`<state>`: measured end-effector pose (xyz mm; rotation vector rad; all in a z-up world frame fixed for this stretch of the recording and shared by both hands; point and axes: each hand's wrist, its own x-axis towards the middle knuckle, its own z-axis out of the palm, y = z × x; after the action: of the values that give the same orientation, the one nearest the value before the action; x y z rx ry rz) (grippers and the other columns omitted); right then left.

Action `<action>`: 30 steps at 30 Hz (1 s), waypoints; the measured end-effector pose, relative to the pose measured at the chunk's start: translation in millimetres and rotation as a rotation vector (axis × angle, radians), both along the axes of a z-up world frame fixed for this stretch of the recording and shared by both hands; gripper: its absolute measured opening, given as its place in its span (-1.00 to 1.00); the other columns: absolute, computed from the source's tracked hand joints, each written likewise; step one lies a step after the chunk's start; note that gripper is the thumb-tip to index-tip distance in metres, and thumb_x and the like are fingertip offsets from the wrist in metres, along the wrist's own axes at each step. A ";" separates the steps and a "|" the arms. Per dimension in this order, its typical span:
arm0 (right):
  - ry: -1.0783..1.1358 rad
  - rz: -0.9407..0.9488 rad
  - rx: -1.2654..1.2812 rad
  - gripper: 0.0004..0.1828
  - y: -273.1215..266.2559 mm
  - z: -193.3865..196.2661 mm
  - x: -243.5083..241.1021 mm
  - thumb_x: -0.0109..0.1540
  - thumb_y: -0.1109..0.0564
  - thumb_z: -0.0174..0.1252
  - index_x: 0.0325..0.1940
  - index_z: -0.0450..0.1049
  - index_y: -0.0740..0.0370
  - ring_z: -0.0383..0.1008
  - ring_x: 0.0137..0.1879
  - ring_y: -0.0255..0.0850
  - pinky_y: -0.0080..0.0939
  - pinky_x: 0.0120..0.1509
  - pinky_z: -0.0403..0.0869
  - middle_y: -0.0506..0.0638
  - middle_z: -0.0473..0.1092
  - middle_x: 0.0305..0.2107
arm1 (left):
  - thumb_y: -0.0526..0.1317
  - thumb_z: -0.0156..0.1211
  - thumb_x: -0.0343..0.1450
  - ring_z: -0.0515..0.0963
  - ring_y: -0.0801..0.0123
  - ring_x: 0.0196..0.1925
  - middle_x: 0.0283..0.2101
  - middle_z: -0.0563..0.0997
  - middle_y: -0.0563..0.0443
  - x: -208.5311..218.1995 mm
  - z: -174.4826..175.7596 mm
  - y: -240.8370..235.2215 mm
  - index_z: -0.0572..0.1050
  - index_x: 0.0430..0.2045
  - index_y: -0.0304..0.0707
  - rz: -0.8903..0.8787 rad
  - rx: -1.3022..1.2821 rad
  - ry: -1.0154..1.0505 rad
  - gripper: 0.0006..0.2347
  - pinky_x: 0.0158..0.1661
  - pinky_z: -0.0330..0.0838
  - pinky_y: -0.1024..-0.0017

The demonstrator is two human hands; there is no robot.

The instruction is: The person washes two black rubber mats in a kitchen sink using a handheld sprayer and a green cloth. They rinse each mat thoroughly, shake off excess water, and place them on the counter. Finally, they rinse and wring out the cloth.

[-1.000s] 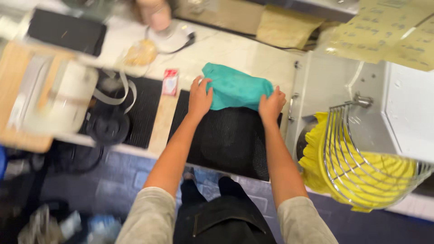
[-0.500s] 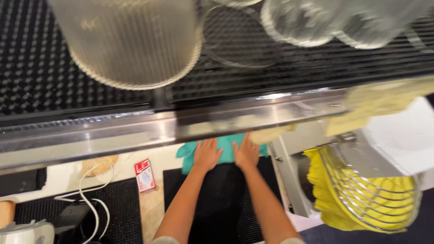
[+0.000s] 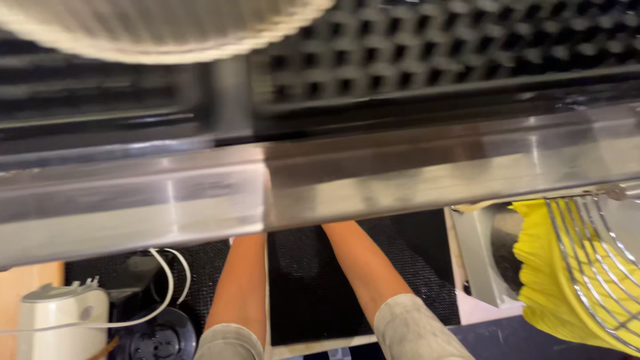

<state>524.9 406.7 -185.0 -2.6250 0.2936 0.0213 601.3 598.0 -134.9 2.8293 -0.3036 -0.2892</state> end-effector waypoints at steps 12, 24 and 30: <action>0.154 -0.404 -0.097 -0.24 -122.3 55.8 -89.6 0.33 -0.41 -0.09 0.41 0.31 0.15 0.13 0.47 0.14 0.21 0.48 0.12 0.22 0.21 0.35 | 0.23 -0.04 0.44 0.20 -0.01 0.44 0.41 0.25 -0.18 -54.1 -5.4 -126.5 0.27 0.32 -0.17 -0.361 -0.197 0.151 -0.37 0.35 0.08 0.02; 0.154 -0.191 -0.278 -0.31 -159.9 -32.6 28.3 0.29 -0.33 0.05 0.36 0.34 0.12 0.13 0.45 0.22 0.32 0.45 0.13 0.23 0.20 0.33 | 0.18 0.08 0.37 0.21 -0.03 0.44 0.37 0.28 -0.14 41.9 -24.1 -91.7 0.35 0.25 -0.07 -0.092 -0.030 0.138 -0.42 0.34 0.07 0.00; -0.427 -0.172 -0.364 -0.32 -132.7 -15.0 57.2 0.25 -0.26 0.15 0.32 0.37 0.18 0.16 0.44 0.38 0.40 0.40 0.17 0.34 0.21 0.30 | 0.09 0.22 0.28 0.25 -0.16 0.40 0.30 0.33 -0.24 59.2 -15.5 -100.0 0.46 0.14 -0.07 -0.434 -0.277 -0.578 -0.46 0.30 0.10 -0.10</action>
<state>582.1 274.1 -200.0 -2.8545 0.3984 -0.7011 660.5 498.0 -150.4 2.4841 -0.9944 0.4667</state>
